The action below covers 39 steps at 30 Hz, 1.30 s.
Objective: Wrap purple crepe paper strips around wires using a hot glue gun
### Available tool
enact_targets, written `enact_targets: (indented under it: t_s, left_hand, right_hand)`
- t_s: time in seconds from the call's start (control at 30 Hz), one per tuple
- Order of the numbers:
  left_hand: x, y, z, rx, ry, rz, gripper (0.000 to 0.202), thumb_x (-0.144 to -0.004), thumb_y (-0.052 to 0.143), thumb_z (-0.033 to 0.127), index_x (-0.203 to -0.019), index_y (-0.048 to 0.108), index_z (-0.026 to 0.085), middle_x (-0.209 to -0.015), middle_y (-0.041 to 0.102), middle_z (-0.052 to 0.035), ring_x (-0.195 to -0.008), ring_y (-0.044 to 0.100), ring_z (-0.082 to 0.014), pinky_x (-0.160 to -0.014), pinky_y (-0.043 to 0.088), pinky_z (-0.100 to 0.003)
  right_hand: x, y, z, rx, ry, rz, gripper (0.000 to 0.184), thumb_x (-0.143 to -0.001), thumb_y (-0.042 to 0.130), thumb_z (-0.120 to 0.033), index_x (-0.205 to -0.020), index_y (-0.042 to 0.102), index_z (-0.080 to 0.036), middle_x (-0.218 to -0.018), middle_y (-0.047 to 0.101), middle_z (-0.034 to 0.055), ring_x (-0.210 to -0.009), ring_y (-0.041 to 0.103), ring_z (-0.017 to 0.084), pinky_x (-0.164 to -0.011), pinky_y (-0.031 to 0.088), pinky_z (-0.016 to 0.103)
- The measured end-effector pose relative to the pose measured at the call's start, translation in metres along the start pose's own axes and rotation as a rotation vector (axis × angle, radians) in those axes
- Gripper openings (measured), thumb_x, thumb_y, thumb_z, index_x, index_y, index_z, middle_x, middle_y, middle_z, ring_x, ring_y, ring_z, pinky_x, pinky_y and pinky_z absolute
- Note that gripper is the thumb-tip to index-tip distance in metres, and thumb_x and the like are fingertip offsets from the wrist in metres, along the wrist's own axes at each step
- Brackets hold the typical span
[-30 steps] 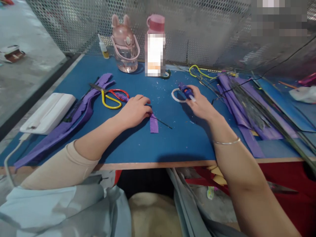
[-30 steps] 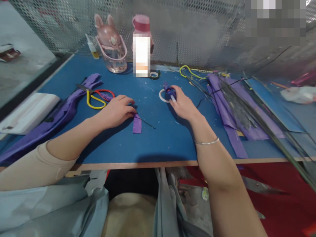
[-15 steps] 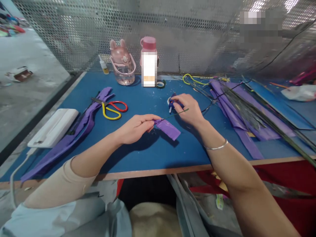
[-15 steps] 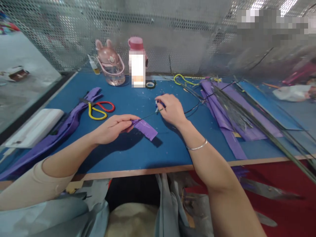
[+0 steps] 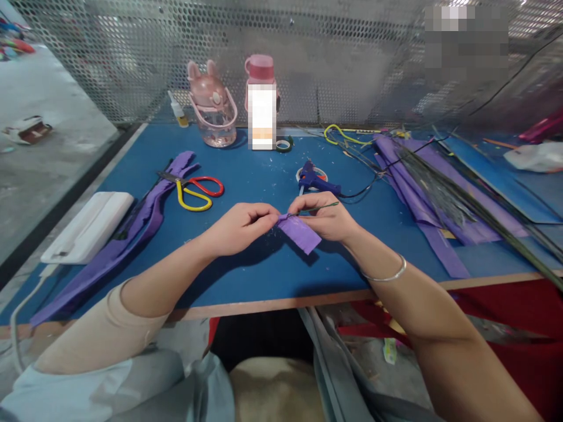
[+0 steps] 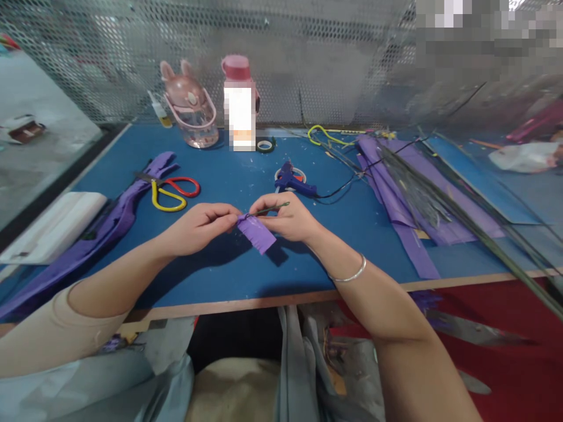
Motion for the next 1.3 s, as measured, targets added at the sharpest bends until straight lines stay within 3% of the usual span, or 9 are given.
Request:
enact_targets:
  t_s: [0.27,0.43,0.6,0.67,0.83,0.9,1.07,1.2,1.3]
  left_hand:
    - [0.0,0.002,0.001,-0.085,0.094,0.035,0.023,-0.089,0.055,0.032,-0.093,0.071,0.016,-0.086,0.07,-0.0015,-0.076,0.06,-0.0121,-0.071,0.043,-0.022]
    - [-0.001,0.002,-0.002,-0.056,0.038,0.093,0.027,-0.092,0.052,0.036,-0.09,0.071,0.016,-0.079,0.068,-0.0004,-0.072,0.058,-0.0117,-0.068,0.043,-0.022]
    - [0.0,0.001,-0.004,0.001,-0.015,0.183,0.03,-0.093,0.05,0.038,-0.09,0.07,0.015,-0.075,0.068,-0.0002,-0.066,0.058,-0.0111,-0.062,0.043,-0.022]
    - [0.0,0.001,-0.005,0.021,-0.013,0.23,0.03,-0.093,0.05,0.037,-0.096,0.07,0.016,-0.079,0.071,-0.0012,-0.069,0.061,-0.012,-0.065,0.045,-0.022]
    - [0.0,0.001,-0.006,-0.018,0.065,0.344,0.028,-0.092,0.054,0.033,-0.108,0.07,0.017,-0.106,0.073,-0.0063,-0.096,0.067,-0.0177,-0.087,0.05,-0.029]
    - [0.0,0.001,-0.005,-0.049,0.101,0.345,0.027,-0.091,0.054,0.031,-0.107,0.071,0.018,-0.104,0.074,-0.0059,-0.095,0.067,-0.0175,-0.087,0.05,-0.03]
    - [0.002,0.001,-0.003,-0.096,0.146,0.357,0.024,-0.091,0.056,0.028,-0.105,0.073,0.019,-0.095,0.074,-0.0046,-0.085,0.066,-0.015,-0.079,0.051,-0.027]
    - [0.002,0.003,-0.002,-0.106,0.195,0.34,0.023,-0.091,0.057,0.029,-0.104,0.073,0.019,-0.094,0.074,-0.0044,-0.085,0.066,-0.0142,-0.079,0.05,-0.026]
    - [0.003,0.004,-0.001,-0.109,0.219,0.349,0.021,-0.09,0.059,0.027,-0.103,0.073,0.018,-0.093,0.074,-0.004,-0.084,0.066,-0.0131,-0.078,0.049,-0.024]
  right_hand:
    - [-0.001,0.007,0.0,-0.06,0.045,-0.028,0.032,-0.063,0.084,-0.029,-0.078,0.059,-0.016,-0.073,0.06,-0.0018,-0.065,0.053,0.009,-0.061,0.044,0.021]
    - [0.0,-0.003,-0.006,-0.057,0.146,-0.028,0.012,-0.073,0.068,-0.02,-0.084,0.064,-0.015,-0.069,0.063,-0.0012,-0.058,0.053,0.008,-0.055,0.042,0.021]
    - [0.002,-0.006,-0.006,-0.126,0.213,-0.066,0.022,-0.076,0.055,-0.023,-0.088,0.071,-0.014,-0.072,0.071,0.004,-0.064,0.065,0.016,-0.062,0.05,0.027]
    - [0.004,-0.002,-0.009,-0.012,0.165,-0.081,0.022,-0.081,0.055,-0.025,-0.09,0.071,-0.014,-0.072,0.071,0.0033,-0.064,0.065,0.015,-0.063,0.05,0.027]
    - [0.009,0.005,-0.021,0.448,-0.125,-0.062,0.019,-0.089,0.053,-0.024,-0.089,0.07,-0.016,-0.073,0.069,0.0011,-0.063,0.06,0.012,-0.063,0.044,0.023]
    - [0.01,0.005,-0.022,0.485,-0.191,-0.063,0.021,-0.09,0.052,-0.027,-0.097,0.07,-0.016,-0.078,0.069,0.0019,-0.066,0.059,0.012,-0.065,0.044,0.024]
    - [0.008,0.004,-0.016,0.219,-0.133,-0.101,0.029,-0.091,0.045,-0.023,-0.106,0.07,-0.018,-0.098,0.071,0.0042,-0.088,0.064,0.016,-0.08,0.048,0.028]
    - [0.005,0.01,-0.007,0.049,-0.003,0.017,0.015,-0.078,0.061,-0.019,-0.086,0.072,-0.017,-0.08,0.07,0.0019,-0.075,0.063,0.015,-0.071,0.05,0.027]
    - [0.003,0.013,-0.003,-0.034,0.015,0.111,0.007,-0.072,0.069,-0.022,-0.077,0.07,-0.017,-0.071,0.066,-0.0001,-0.065,0.059,0.012,-0.063,0.05,0.025]
Point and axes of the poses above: each hand's wrist, its own x-axis away from the middle knuckle, its own y-axis out of the palm, z = x × y, the point moved 2 cm from there along -x, towards the middle knuckle
